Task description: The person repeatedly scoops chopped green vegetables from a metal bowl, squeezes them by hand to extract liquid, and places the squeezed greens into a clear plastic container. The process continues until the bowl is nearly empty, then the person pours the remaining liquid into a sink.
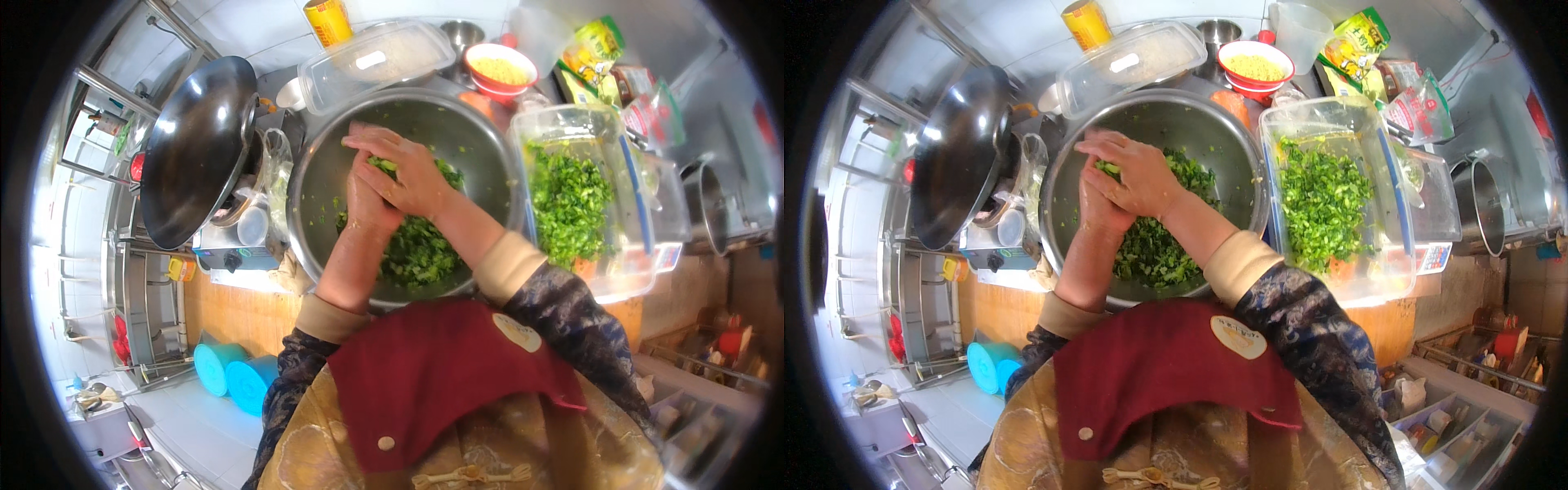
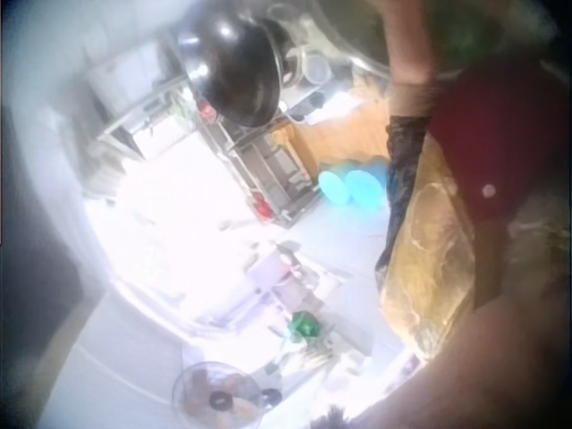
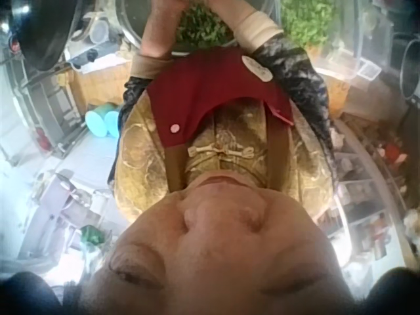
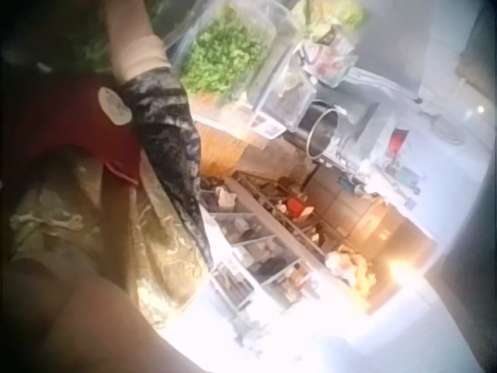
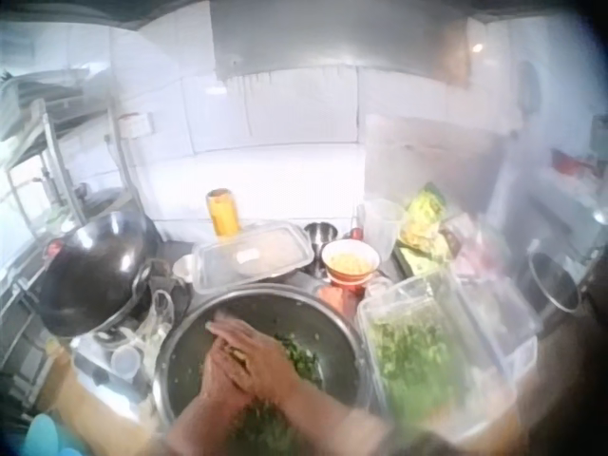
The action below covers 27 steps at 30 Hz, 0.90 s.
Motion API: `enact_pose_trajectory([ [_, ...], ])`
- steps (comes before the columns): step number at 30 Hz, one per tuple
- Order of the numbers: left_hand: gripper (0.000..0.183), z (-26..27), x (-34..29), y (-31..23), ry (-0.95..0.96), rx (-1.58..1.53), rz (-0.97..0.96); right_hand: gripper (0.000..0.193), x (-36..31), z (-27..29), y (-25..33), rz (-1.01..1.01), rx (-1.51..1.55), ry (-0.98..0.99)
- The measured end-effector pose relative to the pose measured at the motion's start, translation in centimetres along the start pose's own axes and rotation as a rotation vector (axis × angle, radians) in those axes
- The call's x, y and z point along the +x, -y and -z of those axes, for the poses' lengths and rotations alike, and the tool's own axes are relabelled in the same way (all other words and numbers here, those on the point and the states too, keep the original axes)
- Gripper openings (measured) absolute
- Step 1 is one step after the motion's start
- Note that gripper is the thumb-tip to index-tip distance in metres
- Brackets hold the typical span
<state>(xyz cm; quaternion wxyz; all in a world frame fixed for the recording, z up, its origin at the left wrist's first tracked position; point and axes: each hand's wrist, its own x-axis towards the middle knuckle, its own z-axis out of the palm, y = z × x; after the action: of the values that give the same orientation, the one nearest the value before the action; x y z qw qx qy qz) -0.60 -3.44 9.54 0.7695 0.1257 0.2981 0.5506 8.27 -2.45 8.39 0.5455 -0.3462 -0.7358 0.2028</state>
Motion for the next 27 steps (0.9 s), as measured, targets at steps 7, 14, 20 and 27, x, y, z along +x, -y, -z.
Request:
enact_pose_trajectory([
  [7, 0.024, 2.0, -0.6, 0.5, 0.163, 0.088, -0.098, 0.017, -0.9, -1.3, 1.8, -0.021, -0.228, -0.254],
  [14, 0.024, 1.7, 0.4, 1.2, 0.102, 0.140, -0.077, 0.016, -1.6, -0.7, 1.7, -0.112, -0.201, -0.192],
  [20, 0.022, 1.6, 0.4, 1.1, 0.100, 0.049, -0.051, 0.016, -1.5, -1.4, 0.8, -0.060, -0.193, -0.249],
  [27, 0.022, 5.2, 2.3, 1.1, 0.129, 0.085, 0.089, 0.028, -2.2, -1.9, 0.7, -0.313, -0.187, -0.199],
])
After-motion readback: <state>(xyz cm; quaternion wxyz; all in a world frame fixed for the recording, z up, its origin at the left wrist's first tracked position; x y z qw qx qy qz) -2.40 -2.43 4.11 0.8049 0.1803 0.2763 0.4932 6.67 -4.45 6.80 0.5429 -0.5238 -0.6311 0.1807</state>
